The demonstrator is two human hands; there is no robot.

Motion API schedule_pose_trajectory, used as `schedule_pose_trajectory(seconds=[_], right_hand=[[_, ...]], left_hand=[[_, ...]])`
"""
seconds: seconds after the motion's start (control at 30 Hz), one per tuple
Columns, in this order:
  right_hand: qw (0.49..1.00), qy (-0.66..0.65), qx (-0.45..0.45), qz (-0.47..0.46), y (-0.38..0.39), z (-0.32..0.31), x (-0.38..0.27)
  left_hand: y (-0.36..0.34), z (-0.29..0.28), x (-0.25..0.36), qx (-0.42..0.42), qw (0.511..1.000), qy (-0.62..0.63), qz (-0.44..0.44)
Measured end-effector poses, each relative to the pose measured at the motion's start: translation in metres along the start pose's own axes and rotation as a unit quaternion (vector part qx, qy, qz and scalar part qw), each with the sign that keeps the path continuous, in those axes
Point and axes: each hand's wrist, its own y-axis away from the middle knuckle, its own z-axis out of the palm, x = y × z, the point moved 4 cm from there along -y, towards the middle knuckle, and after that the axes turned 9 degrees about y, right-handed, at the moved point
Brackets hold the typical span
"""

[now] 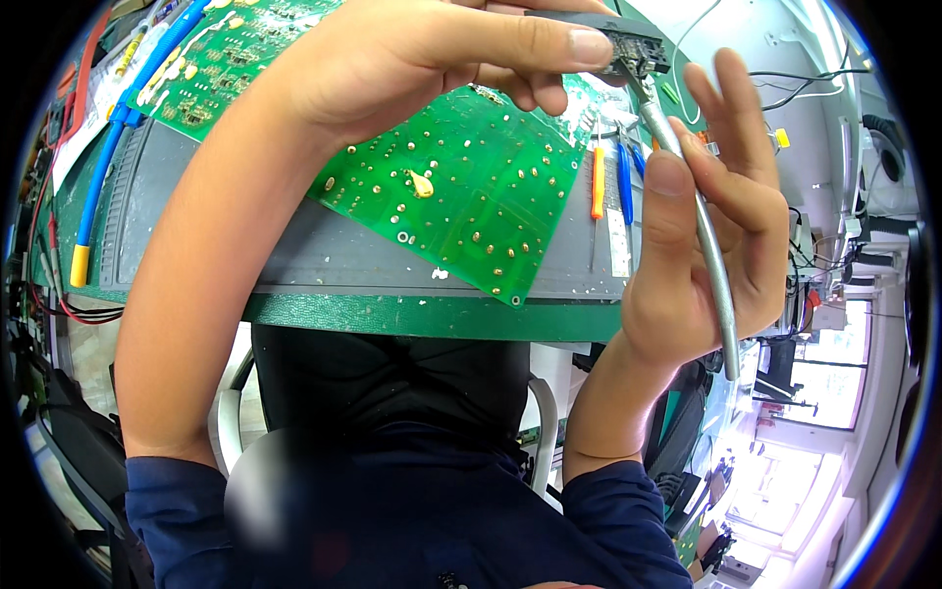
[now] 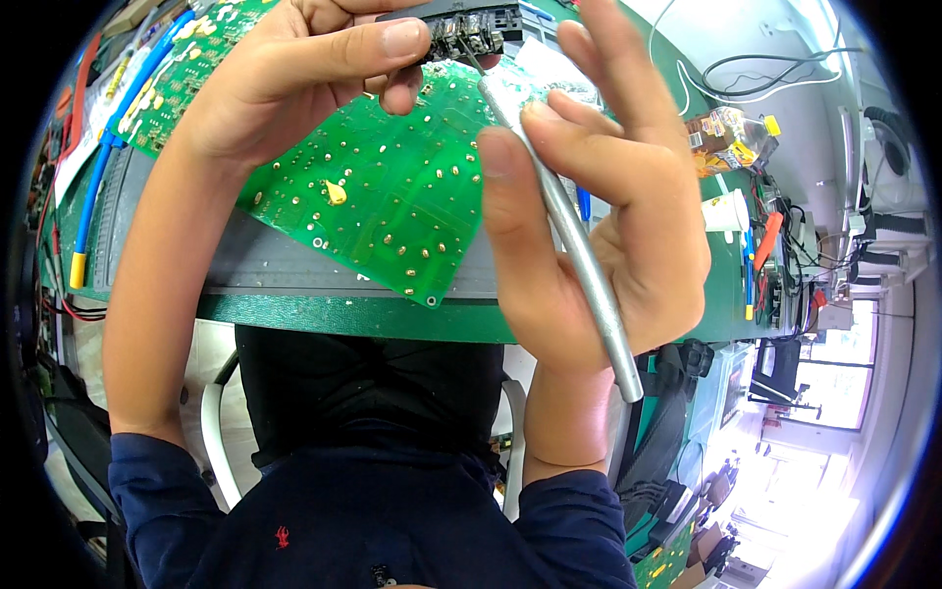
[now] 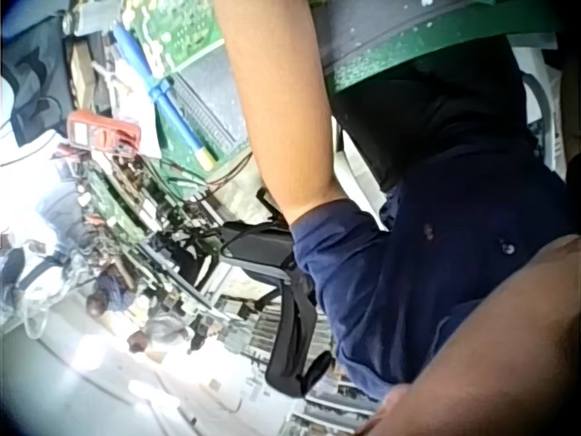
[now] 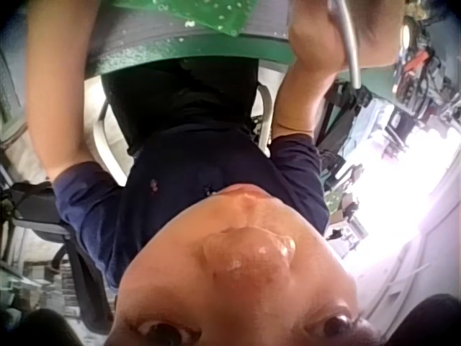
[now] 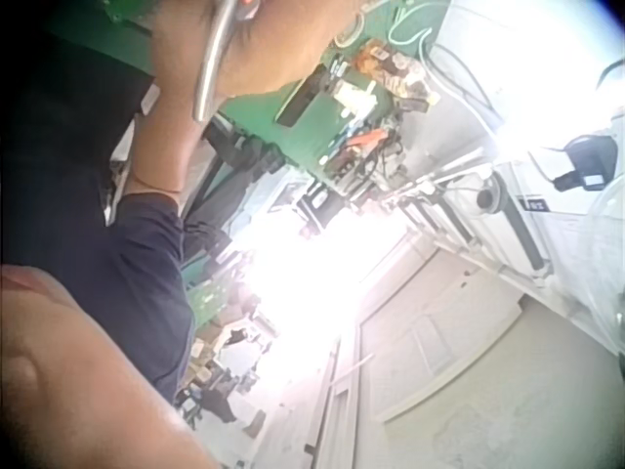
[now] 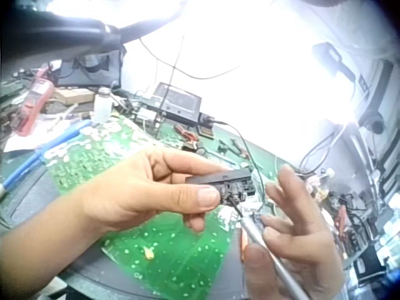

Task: The person uses a screwdriver and wire cutters to manipulate and disassemble small electronic components on a workbench.

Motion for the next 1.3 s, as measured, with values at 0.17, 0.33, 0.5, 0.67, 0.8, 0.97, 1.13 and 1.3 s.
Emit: schedule_pose_trajectory(seconds=[0.17, 0.33, 0.5, 0.67, 0.8, 0.97, 1.13, 1.3], right_hand=[[0.990, -0.044, 0.086, -0.099, 0.005, 0.019, 0.007], [0.999, -0.038, 0.020, 0.021, 0.001, 0.013, 0.001], [1.000, 0.013, 0.018, -0.008, -0.004, 0.020, -0.006], [0.998, -0.057, 0.032, 0.006, -0.004, 0.024, -0.008], [0.995, -0.088, 0.047, 0.001, -0.002, 0.026, -0.001], [0.989, -0.022, 0.077, 0.123, -0.006, 0.030, 0.003], [0.996, -0.047, 0.053, 0.061, -0.002, 0.034, -0.002], [0.994, -0.028, 0.054, 0.093, 0.000, 0.035, -0.001]], left_hand=[[0.000, 0.008, 0.000, 0.046, 0.998, -0.026, -0.021], [0.001, 0.001, -0.001, 0.019, 1.000, -0.016, -0.004], [-0.002, -0.001, -0.003, 0.022, 0.998, -0.057, 0.007], [0.002, 0.009, -0.001, 0.085, 0.991, -0.099, 0.016], [0.002, 0.007, -0.002, 0.081, 0.993, -0.084, 0.022], [0.003, 0.006, -0.001, 0.062, 0.995, -0.062, 0.041], [0.002, 0.010, 0.001, 0.086, 0.993, -0.074, 0.034], [0.001, 0.011, 0.000, 0.077, 0.994, -0.073, 0.035]])
